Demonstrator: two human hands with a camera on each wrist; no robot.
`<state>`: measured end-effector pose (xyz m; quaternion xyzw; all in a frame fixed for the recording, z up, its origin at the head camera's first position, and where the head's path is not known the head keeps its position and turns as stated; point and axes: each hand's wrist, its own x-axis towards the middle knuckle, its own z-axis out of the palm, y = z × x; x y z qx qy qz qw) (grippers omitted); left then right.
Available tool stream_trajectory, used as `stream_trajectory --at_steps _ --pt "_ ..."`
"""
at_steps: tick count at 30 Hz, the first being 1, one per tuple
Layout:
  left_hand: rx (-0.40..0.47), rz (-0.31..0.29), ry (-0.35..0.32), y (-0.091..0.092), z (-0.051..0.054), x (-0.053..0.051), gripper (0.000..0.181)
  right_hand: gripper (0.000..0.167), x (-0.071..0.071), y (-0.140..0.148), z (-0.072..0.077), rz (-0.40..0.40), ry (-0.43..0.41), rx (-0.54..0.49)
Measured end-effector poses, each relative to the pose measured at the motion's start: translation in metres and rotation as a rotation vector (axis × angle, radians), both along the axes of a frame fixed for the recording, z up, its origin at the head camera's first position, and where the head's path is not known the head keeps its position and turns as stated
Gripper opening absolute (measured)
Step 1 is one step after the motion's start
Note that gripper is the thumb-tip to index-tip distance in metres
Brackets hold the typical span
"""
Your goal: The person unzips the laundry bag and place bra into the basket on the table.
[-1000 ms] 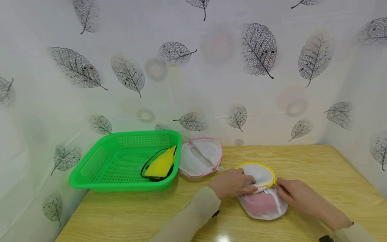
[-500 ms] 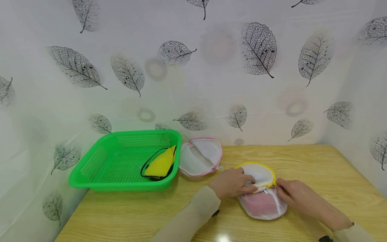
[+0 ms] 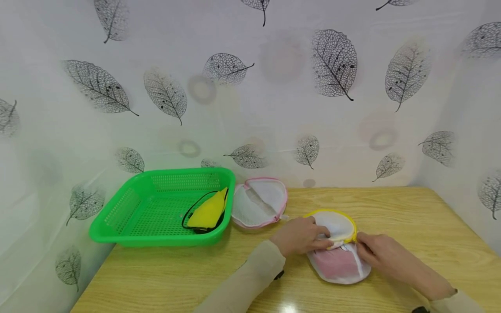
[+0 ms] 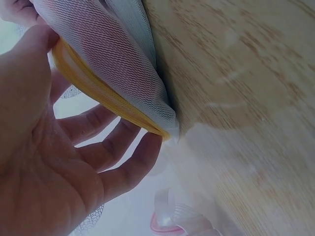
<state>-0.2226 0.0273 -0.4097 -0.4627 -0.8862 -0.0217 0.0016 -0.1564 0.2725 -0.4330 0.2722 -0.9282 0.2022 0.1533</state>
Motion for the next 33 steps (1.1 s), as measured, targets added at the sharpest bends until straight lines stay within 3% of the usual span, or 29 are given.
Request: stream_trajectory --at_steps 9,20,33 --pt "-0.019 -0.002 0.027 -0.0001 0.001 0.0009 0.039 0.038 0.0005 -0.0015 -0.0017 -0.001 0.037 0.006" --pt "0.005 0.017 -0.006 0.0009 0.0007 -0.0002 0.039 0.036 0.0007 -0.0015 -0.001 -0.019 0.017 0.022" --pt "-0.002 0.043 -0.03 0.0015 0.0014 0.001 0.04 0.037 0.0009 -0.0034 0.0006 -0.003 0.053 0.041"
